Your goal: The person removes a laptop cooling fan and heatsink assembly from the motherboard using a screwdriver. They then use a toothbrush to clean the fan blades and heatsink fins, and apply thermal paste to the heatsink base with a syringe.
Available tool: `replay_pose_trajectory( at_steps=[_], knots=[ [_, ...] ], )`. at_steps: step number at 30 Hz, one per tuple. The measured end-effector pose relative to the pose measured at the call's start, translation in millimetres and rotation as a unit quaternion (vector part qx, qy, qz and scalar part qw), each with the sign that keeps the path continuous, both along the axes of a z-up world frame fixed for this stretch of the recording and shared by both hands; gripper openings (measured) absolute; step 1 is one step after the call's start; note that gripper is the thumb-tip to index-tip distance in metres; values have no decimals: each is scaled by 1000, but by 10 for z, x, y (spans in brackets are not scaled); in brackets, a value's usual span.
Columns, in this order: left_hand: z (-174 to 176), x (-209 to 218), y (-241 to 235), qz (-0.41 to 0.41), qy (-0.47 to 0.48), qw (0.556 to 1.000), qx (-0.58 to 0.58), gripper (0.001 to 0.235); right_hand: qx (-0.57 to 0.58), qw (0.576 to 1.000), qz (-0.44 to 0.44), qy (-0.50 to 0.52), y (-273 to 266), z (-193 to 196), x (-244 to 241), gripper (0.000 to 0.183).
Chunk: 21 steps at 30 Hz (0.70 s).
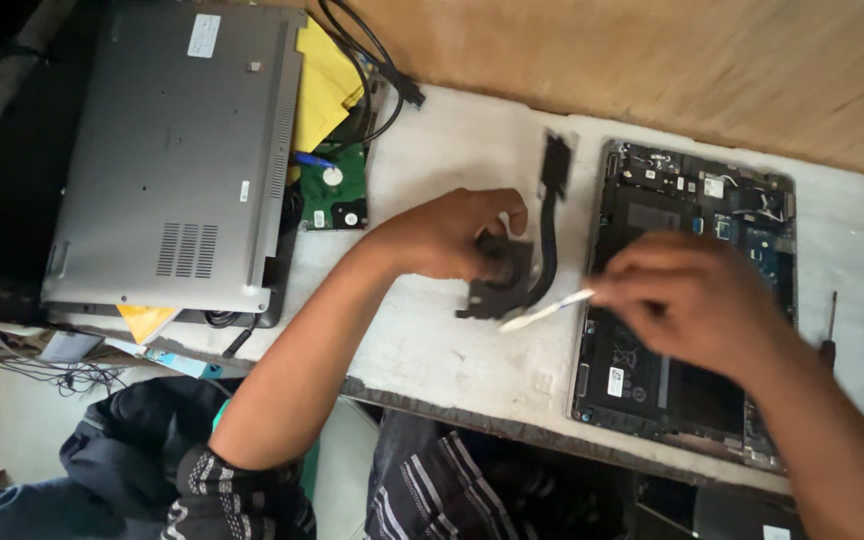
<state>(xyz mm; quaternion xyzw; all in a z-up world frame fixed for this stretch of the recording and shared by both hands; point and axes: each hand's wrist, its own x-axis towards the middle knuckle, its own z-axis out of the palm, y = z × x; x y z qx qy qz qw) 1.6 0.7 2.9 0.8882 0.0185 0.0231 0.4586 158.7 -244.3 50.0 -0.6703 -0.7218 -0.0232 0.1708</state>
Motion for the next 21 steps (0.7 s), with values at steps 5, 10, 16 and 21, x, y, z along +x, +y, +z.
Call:
replay_pose_trajectory(
  at_steps=[5, 10, 16, 21],
  knots=[
    [-5, -18, 18, 11, 57, 994, -97, 48, 11, 1000, -13, 6, -24, -63, 45, 17],
    [-32, 1, -13, 29, 55, 989, -132, 51, -4, 997, 22, 71, -30, -150, 70, 25],
    [70, -29, -40, 29, 21, 998, 46, 56, -20, 988, -143, 53, -158, 84, 290, 17],
    [307, -128, -192, 41, 108, 978, 173, 89, 140, 978, -135, 76, -189, 138, 260, 20]
  ],
)
